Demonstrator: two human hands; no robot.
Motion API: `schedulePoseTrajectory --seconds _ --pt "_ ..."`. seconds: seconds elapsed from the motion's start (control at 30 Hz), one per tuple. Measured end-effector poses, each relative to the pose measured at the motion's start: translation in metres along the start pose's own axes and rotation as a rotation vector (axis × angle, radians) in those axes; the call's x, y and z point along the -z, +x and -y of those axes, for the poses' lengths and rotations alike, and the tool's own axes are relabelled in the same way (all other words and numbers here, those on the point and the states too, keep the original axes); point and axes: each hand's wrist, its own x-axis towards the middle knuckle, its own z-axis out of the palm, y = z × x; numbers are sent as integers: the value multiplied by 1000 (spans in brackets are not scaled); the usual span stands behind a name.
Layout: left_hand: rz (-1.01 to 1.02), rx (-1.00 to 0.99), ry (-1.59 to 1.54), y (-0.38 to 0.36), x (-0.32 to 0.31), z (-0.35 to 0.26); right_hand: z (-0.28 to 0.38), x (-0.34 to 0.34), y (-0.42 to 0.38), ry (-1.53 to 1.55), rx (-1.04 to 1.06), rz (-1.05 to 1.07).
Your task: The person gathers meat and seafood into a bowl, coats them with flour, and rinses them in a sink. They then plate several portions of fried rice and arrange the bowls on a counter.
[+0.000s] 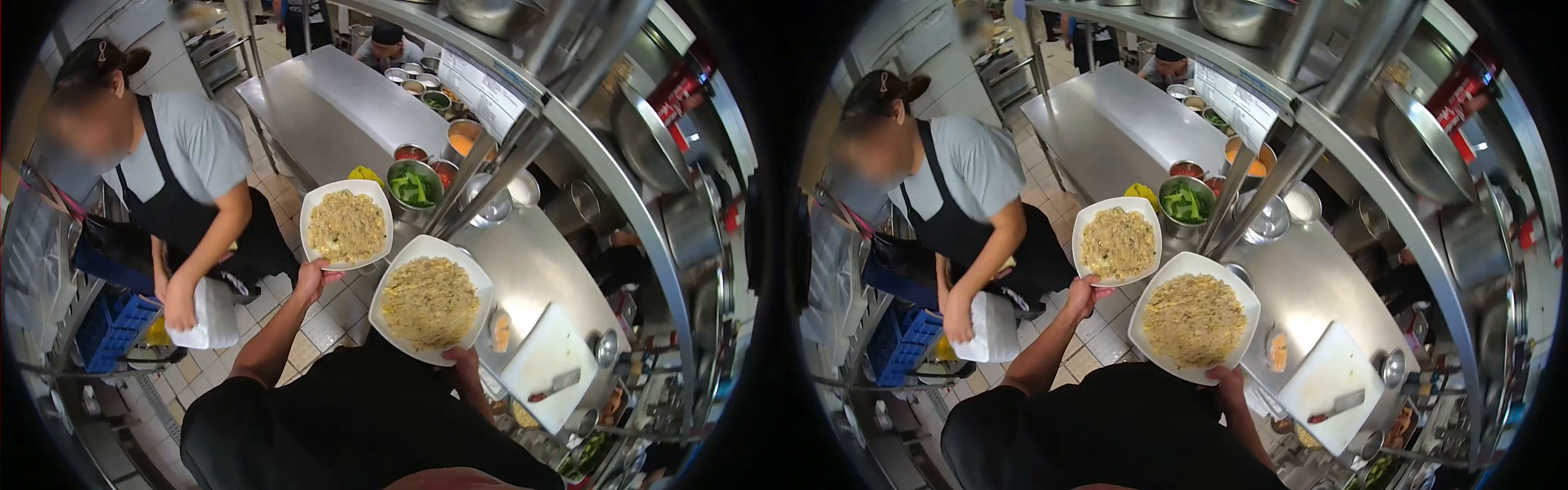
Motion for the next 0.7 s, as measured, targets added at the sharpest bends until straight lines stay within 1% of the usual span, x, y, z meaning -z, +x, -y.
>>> schedulePoseTrajectory --seconds 0.03,0.07,0.17,0.27,0.33,0.37,0.47,0.5,0.6,0.7 --pt "-16 -11 -16 8 -5 -2 6 -12 6 1 3 -53" --pt "-30 -24 -26 16 -11 -5 13 -18 15 -30 -16 -33" --pt "-71 -69 -63 43 -21 -13 28 -31 41 -119 -65 46" --pt "-118 -85 -121 77 -24 -21 36 -40 69 -126 -77 157" --pt "-156 -94 -158 96 -25 -36 50 -60 78 -123 -91 205" --pt "-167 -104 -174 109 -22 -43 55 -70 85 -119 -87 233" --pt "-187 -138 -200 141 -5 -61 59 -91 103 -109 -104 219" --pt "-188 -163 -206 146 -2 -73 60 -96 113 -102 -105 227" --pt "-255 -145 -207 150 13 -96 55 -109 131 -72 -148 216" --pt "-314 -164 -207 160 37 -125 65 -148 149 -59 -174 178"
